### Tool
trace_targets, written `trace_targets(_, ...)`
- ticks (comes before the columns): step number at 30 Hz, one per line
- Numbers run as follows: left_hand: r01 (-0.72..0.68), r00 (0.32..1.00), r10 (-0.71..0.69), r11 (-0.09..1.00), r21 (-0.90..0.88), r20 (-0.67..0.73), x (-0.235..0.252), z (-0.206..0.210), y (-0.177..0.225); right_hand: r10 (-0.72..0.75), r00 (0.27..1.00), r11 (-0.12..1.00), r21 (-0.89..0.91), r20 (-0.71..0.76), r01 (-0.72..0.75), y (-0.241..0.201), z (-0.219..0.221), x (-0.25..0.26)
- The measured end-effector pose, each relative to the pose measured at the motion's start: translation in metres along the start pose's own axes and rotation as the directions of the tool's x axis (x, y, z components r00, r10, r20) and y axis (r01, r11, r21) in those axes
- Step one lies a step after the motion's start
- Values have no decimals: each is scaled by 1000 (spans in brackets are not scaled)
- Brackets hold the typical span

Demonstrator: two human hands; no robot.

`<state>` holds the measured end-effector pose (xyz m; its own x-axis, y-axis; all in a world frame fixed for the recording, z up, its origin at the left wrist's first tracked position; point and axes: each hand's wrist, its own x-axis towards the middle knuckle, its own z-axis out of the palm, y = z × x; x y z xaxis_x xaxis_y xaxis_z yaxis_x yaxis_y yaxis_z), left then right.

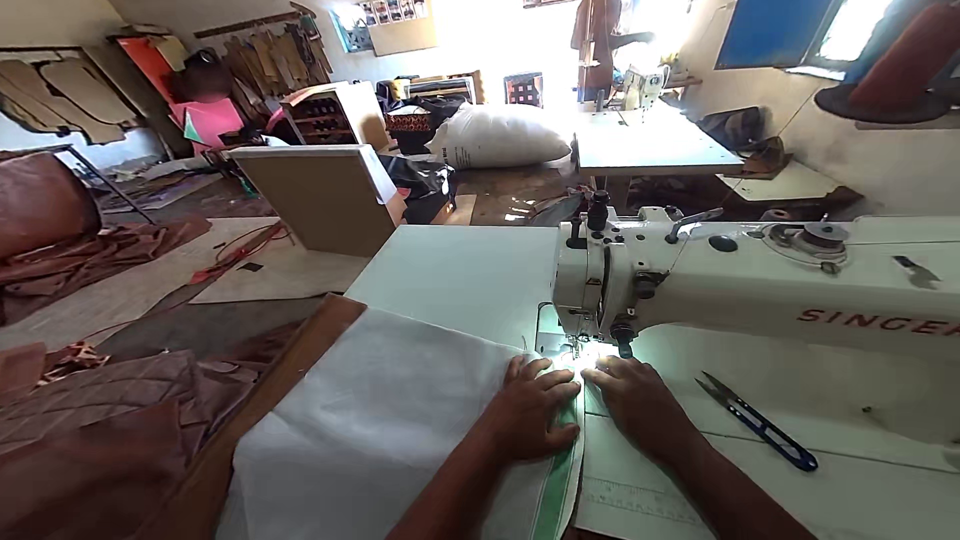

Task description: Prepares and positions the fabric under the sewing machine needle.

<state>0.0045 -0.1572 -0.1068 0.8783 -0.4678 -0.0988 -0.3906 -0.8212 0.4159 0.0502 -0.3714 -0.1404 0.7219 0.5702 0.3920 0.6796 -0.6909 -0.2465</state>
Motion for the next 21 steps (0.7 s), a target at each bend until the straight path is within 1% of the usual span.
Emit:
trace_targets(1, 1, 1000, -1, 1000, 3, -2, 2, 0, 0, 10, 1000, 1000, -12, -28, -11, -1, 2, 0)
trace_targets(4, -6, 999, 6, 1000, 10, -40, 5, 1, -3, 43, 998, 998, -33, -44, -44, -2, 5, 0)
trace_targets(7, 4, 999, -4, 1000, 6, -37, 9, -1, -4, 89, 996, 995, -32, -21, -89, -5, 7, 1)
trace_targets(11, 13, 999, -13, 1000, -7, -33, 15, -4, -6, 110, 991, 993, -32, -72, -113, -8, 11, 3)
trace_targets(14, 5, 999, -6, 1000, -11, -42, 18, -4, -8, 110, 989, 994, -17, -96, -112, -6, 13, 4)
trace_targets(17, 2, 1000, -2, 1000, -13, -26, 19, -5, -8, 136, 988, 990, 41, -77, -133, -2, 12, 3)
trace_targets(21, 14, 1000, -14, 1000, -10, -23, 21, -6, -7, 163, 983, 986, 59, -89, -158, -2, 11, 4)
